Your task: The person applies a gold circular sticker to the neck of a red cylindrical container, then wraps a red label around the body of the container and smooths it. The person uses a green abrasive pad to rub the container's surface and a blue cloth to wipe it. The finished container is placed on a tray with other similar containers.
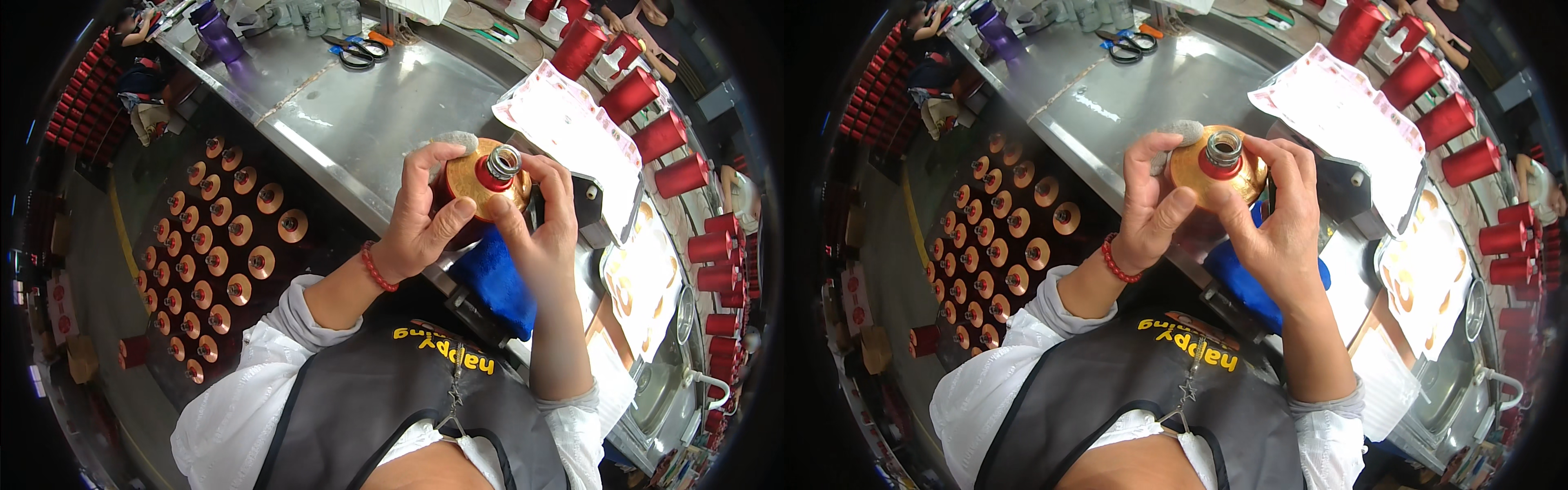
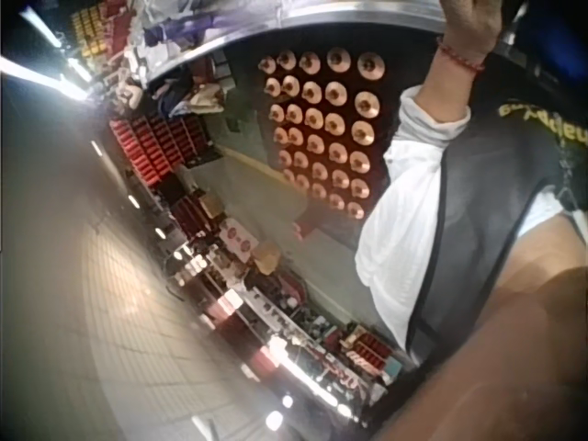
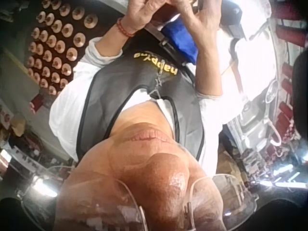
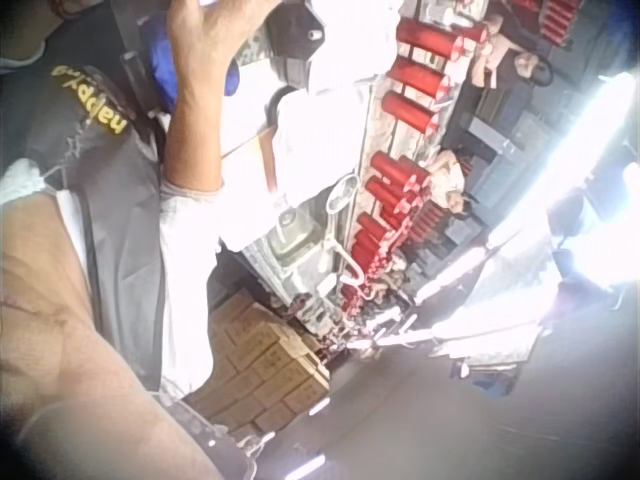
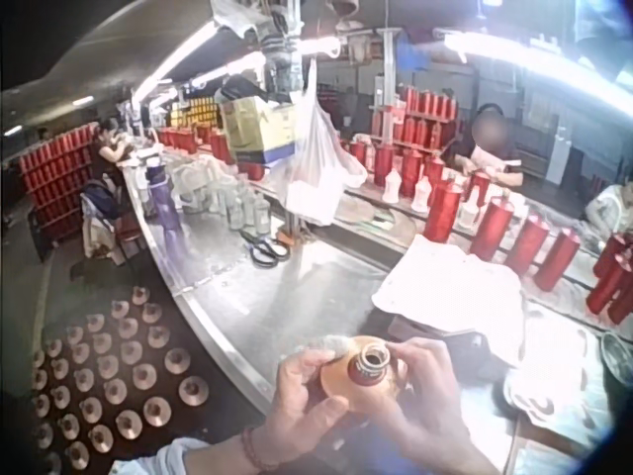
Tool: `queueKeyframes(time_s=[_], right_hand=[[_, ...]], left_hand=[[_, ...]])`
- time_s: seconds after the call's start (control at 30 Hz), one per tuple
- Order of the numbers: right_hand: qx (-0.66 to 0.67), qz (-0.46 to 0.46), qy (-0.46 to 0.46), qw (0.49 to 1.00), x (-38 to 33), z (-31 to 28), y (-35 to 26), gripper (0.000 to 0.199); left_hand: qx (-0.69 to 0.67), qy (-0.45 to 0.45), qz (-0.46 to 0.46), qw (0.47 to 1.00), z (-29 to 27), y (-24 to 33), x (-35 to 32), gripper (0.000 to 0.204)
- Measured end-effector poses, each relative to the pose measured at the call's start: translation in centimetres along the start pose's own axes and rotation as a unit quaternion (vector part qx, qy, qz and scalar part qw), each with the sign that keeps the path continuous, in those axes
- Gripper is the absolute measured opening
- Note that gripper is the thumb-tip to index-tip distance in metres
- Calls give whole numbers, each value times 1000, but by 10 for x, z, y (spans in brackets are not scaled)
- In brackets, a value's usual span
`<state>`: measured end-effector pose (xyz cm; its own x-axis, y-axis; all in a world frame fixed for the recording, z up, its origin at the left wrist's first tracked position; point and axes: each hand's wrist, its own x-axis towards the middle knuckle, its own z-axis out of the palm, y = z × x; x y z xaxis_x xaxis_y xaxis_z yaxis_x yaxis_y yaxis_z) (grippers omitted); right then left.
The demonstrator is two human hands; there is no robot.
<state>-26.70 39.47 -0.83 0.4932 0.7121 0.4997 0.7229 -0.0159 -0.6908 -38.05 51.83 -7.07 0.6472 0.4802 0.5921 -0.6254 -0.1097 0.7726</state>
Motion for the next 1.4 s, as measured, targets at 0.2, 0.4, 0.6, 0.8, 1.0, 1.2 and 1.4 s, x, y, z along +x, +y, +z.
queueKeyframes(time_s=[0.2, 0.4, 0.6, 0.8, 1.0, 1.2, 1.4], right_hand=[[121, 53, -7, 991, -4, 0, 10, 30], [176, 96, -8, 980, -9, 3, 12, 32], [221, 104, -38, 969, -15, -6, 18, 37], [152, 93, -29, 984, -29, -11, 3, 36], [105, 22, 17, 994, -24, -3, 10, 27], [210, 99, 12, 973, -27, -5, 15, 27], [171, 91, 20, 981, -27, -3, 12, 26]], left_hand=[[368, -2, 173, 914, -12, 2, -3, 30], [489, -7, 235, 840, 11, 4, -18, 22], [355, -66, 149, 920, 5, 18, -8, 20], [91, -11, 11, 996, -5, 4, 1, 50], [32, -8, -78, 996, 9, 17, 7, 58], [18, 0, -100, 995, 10, 14, 8, 65], [101, -69, -9, 992, -2, 5, 10, 79]])
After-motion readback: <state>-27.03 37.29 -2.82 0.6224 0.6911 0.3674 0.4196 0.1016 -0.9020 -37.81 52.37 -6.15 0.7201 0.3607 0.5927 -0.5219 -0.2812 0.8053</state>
